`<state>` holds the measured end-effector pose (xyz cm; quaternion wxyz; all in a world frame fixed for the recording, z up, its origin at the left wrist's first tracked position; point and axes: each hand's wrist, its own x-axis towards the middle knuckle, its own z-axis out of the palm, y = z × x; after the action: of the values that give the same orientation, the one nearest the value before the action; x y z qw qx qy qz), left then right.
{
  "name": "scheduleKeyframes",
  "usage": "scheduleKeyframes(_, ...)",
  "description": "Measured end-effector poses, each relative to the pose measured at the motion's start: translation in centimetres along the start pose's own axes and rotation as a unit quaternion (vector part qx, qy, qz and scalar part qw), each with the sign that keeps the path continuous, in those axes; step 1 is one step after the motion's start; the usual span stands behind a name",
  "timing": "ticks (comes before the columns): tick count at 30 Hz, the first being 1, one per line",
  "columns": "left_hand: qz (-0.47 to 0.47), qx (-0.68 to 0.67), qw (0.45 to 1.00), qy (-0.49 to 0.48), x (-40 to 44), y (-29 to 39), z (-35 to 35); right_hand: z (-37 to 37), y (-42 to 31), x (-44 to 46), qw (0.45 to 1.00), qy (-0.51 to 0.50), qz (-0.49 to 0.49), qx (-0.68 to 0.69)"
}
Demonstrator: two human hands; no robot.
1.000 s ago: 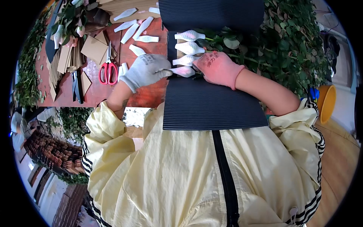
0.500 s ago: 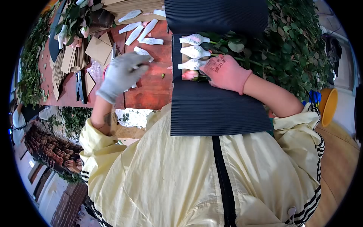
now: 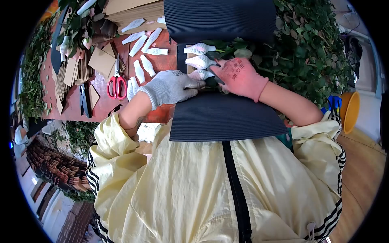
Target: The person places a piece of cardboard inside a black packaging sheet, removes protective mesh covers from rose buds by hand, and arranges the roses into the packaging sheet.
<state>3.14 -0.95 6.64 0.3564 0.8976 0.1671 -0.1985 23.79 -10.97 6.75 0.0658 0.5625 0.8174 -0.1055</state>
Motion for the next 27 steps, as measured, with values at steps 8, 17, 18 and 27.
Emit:
scheduleKeyframes(8, -0.005, -0.031, 0.999, 0.007, -0.8, -0.9, 0.7, 1.0, -0.2, 1.5, 0.997, -0.051, -0.053, -0.006)
scheduleKeyframes(17, -0.02, 0.071, 0.971, 0.227, -0.7, -2.4, 1.6, 1.3, -0.2, 1.5, 0.998, -0.032, -0.051, 0.009)
scheduleKeyframes(18, -0.021, 0.072, 0.971, 0.229, -0.2, -3.2, 2.2, 1.3, -0.2, 1.7, 0.997, -0.062, -0.034, 0.013)
scheduleKeyframes(27, 0.098, 0.096, 0.953, 0.269, -0.7, -7.5, 3.0, 2.0, 0.2, 1.5, 0.998, -0.052, 0.002, 0.044)
